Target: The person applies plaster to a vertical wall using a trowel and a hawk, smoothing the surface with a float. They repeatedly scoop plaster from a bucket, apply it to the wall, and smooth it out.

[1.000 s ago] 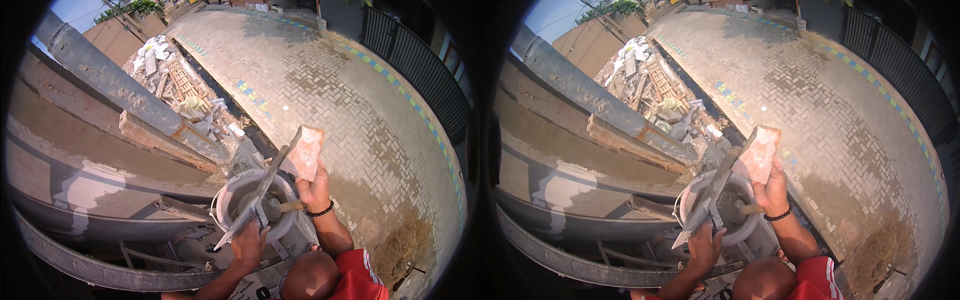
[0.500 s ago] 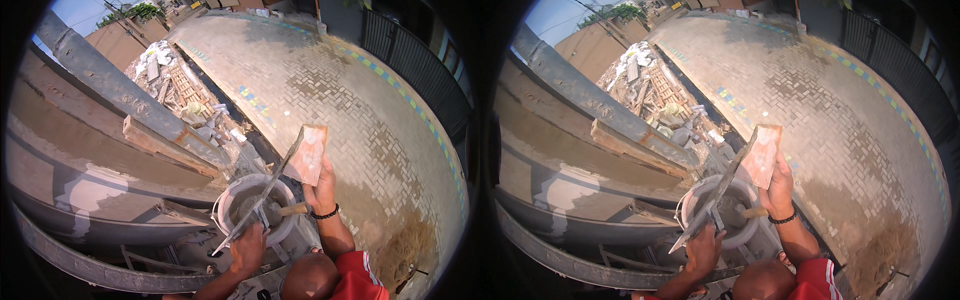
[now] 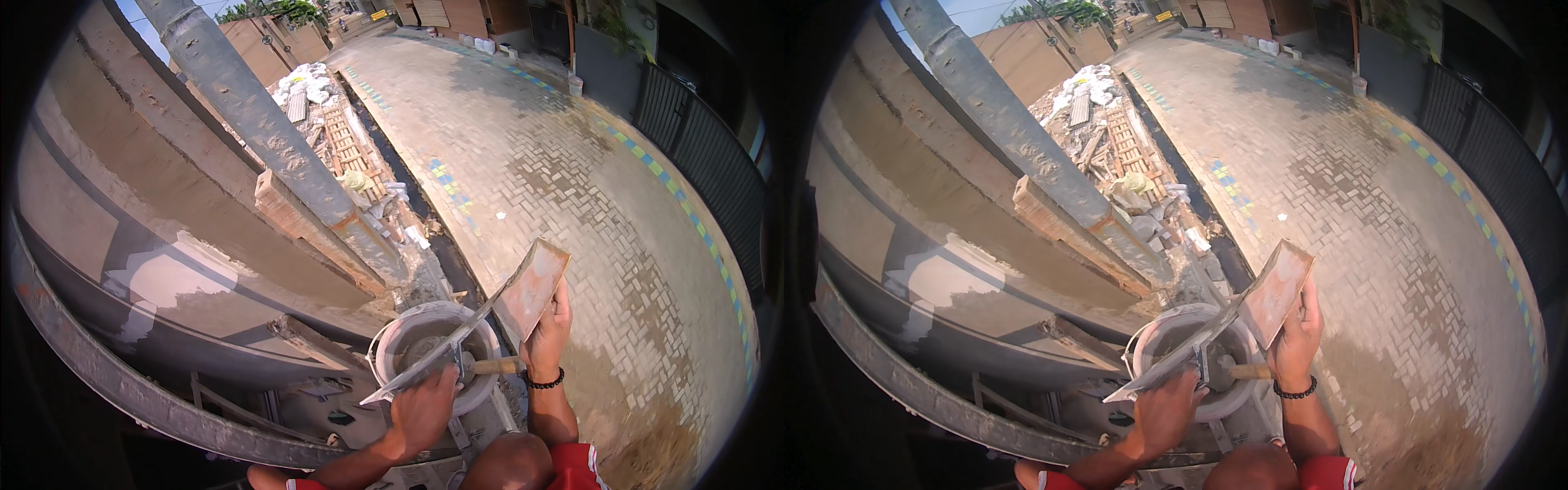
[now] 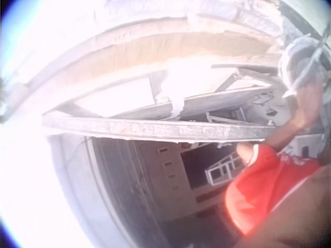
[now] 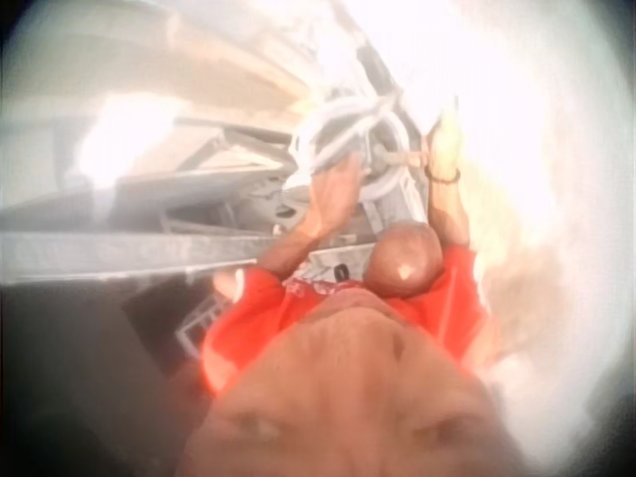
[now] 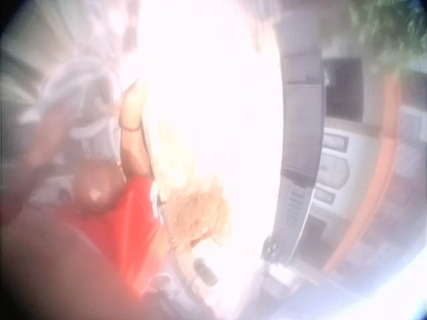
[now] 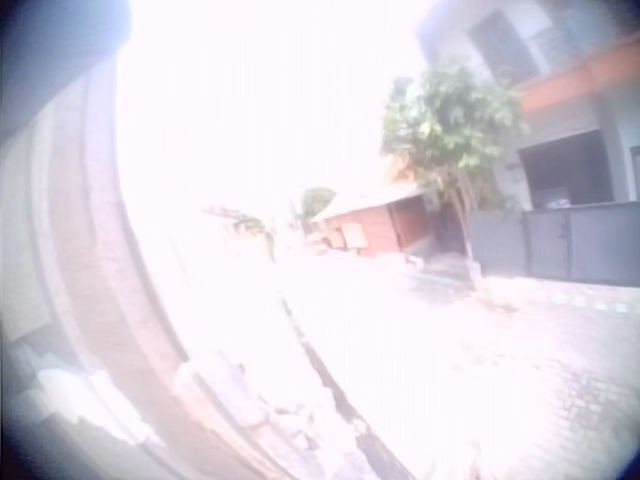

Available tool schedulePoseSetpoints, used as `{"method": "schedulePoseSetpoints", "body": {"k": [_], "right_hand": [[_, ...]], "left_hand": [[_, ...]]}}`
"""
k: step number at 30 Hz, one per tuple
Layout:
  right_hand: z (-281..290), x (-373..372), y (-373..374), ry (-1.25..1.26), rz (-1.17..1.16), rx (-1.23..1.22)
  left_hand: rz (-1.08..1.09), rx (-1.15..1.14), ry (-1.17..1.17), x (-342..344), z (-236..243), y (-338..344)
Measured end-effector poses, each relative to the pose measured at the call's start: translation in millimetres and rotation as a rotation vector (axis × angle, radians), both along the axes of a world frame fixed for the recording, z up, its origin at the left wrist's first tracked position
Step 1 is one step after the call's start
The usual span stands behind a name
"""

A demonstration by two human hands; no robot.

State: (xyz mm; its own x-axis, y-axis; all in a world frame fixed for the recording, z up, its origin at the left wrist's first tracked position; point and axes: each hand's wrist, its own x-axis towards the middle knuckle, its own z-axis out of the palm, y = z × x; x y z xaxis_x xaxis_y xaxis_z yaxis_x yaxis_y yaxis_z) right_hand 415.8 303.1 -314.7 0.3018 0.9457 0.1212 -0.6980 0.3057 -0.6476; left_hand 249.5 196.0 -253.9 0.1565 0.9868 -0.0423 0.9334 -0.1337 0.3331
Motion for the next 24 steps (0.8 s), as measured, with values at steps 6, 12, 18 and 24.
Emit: {"method": "schedulePoseSetpoints", "body": {"k": [6,12,18,24], "right_hand": [[-4,12,-13,0.334,0.252,0.118],[-18,8,-2,0.657,0.548,0.113],[29,-15,-6,0.413,0.562,0.012],[101,-53,19,-0.268,0.689,0.269]], "left_hand": [[0.018,-0.117,0.007,-14,2,-3],[0.074,-0.068,-0.275,-52,6,-21],[0.072,-0.073,-0.391,-98,15,-46],[-0.030,-0.351,-0.455,-137,6,-80]]}}
